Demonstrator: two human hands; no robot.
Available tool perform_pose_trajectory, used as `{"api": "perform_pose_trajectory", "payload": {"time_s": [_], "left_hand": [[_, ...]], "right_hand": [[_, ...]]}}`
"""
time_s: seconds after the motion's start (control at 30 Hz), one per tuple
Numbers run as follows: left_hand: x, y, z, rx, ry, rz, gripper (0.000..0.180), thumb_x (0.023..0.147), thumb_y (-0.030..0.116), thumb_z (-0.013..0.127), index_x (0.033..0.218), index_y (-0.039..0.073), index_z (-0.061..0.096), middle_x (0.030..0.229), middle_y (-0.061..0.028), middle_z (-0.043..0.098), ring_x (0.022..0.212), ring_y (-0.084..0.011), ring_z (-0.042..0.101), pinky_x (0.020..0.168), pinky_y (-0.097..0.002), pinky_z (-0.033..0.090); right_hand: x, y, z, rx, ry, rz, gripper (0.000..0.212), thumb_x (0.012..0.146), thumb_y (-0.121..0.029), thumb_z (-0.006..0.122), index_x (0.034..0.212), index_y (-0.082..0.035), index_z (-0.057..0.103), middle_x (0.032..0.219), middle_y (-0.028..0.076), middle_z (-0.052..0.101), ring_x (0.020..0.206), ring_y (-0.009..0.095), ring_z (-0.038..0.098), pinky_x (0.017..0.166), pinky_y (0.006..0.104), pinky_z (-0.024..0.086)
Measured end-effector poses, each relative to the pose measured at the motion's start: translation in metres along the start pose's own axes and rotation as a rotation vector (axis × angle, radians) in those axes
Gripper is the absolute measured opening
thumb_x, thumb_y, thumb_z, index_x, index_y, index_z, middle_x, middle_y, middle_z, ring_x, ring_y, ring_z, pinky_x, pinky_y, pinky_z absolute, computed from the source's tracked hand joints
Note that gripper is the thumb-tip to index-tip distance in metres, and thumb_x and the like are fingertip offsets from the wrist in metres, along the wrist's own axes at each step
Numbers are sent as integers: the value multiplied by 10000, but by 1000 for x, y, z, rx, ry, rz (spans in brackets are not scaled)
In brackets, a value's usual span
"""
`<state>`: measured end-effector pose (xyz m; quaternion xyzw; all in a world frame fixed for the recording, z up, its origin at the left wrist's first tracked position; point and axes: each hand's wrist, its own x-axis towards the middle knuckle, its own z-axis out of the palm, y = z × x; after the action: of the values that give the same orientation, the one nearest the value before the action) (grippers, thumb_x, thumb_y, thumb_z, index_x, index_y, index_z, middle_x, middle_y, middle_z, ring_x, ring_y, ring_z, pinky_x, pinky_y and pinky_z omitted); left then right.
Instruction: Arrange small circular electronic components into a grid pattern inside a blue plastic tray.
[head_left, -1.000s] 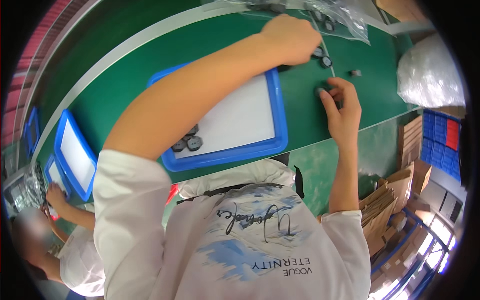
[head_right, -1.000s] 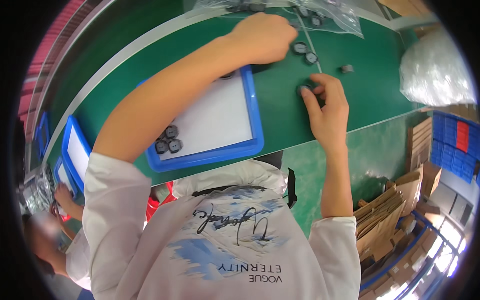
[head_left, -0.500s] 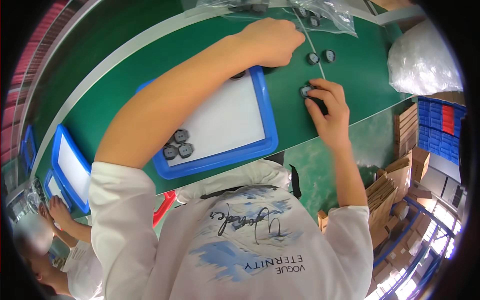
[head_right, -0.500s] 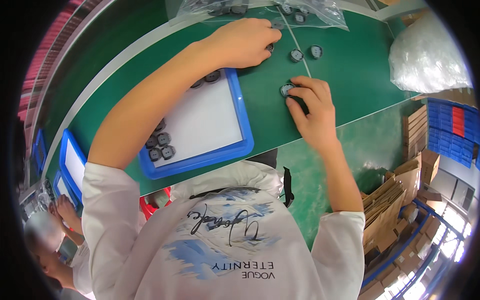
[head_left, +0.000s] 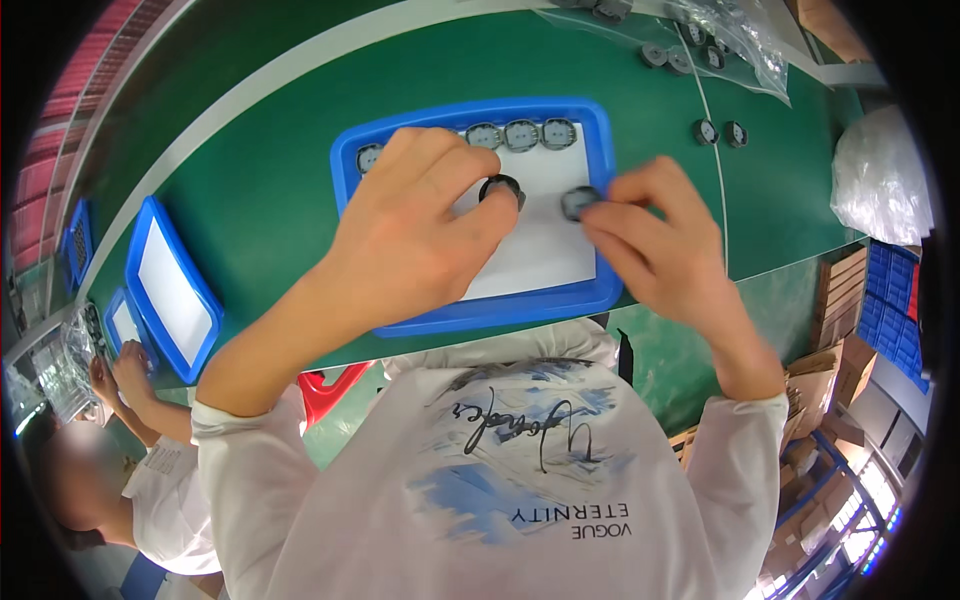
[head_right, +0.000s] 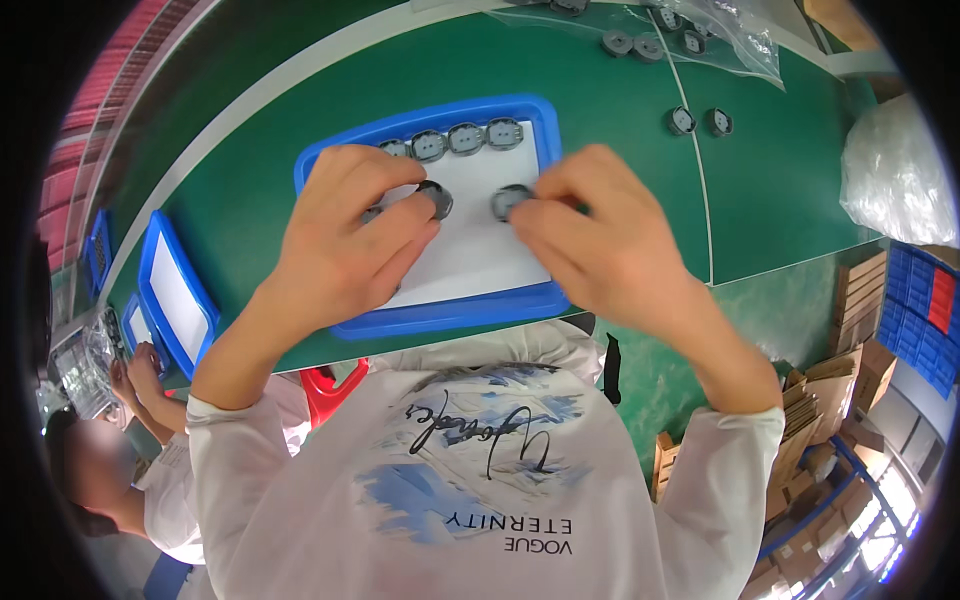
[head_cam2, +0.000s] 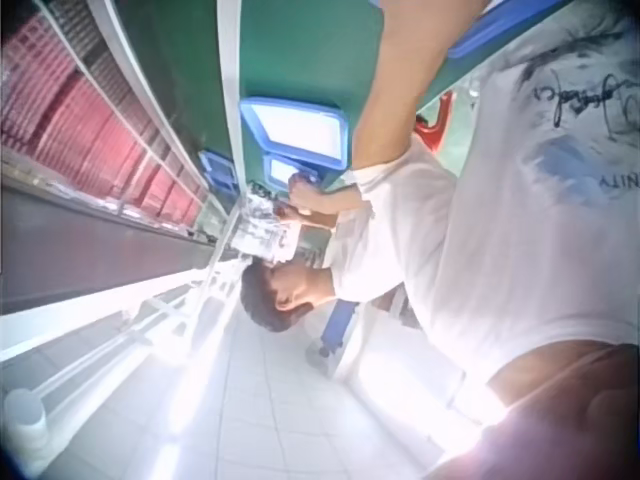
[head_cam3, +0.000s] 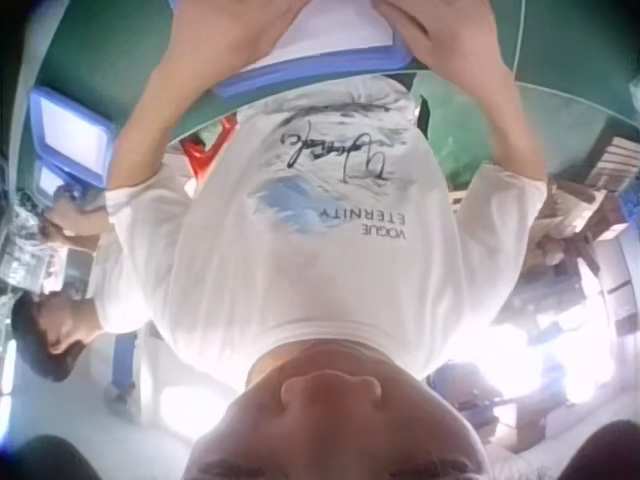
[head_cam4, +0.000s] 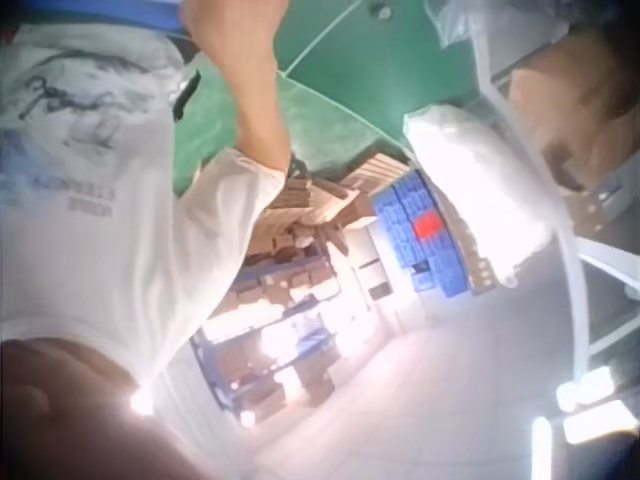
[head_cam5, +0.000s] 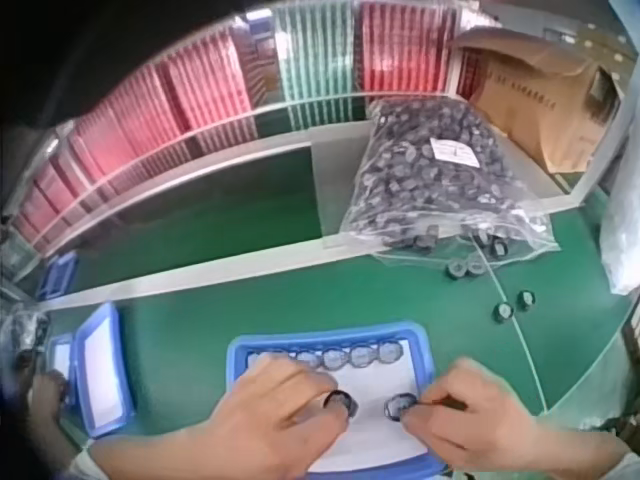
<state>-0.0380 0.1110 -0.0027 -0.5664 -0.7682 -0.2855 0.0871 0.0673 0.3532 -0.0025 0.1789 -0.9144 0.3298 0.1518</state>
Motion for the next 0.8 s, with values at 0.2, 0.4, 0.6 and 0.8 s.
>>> {"api": "perform_pose_trajectory", "payload": {"time_s": [0.2, 0.4, 0.6, 0.8], "left_hand": [[-11, -7, 18, 153, 12, -91, 115, 685, 66, 726, 776, 25, 669, 1055, -121, 610, 1055, -303, 529, 889, -433, 450], [-17, -10, 14, 118, -3, -123, 97, 716, 68, 730, 774, 12, 677, 1088, -120, 613, 1098, -317, 524, 921, -453, 441], [-13, -7, 13, 164, -17, -153, 94, 717, 56, 731, 791, 10, 696, 1105, -117, 614, 1113, -333, 518, 924, -460, 437], [-11, -12, 8, 143, -57, -224, 168, 711, 61, 775, 865, 31, 714, 1135, -94, 612, 1141, -341, 508, 953, -465, 428]], "right_hand": [[22, 10, 43, -68, -116, -179, 125, 762, -27, 751, 860, -59, 679, 856, 58, 575, 781, 261, 569, 678, 361, 483], [33, 13, 51, -123, -124, -213, 111, 768, -47, 737, 842, -67, 657, 823, 50, 548, 778, 258, 553, 692, 371, 484], [40, 15, 57, -144, -117, -210, 94, 774, -57, 728, 815, -76, 645, 818, 45, 549, 811, 247, 561, 711, 366, 489], [41, 18, 59, -142, -104, -180, 111, 781, -71, 746, 865, -78, 674, 830, 44, 557, 832, 245, 570, 742, 370, 499]]}}
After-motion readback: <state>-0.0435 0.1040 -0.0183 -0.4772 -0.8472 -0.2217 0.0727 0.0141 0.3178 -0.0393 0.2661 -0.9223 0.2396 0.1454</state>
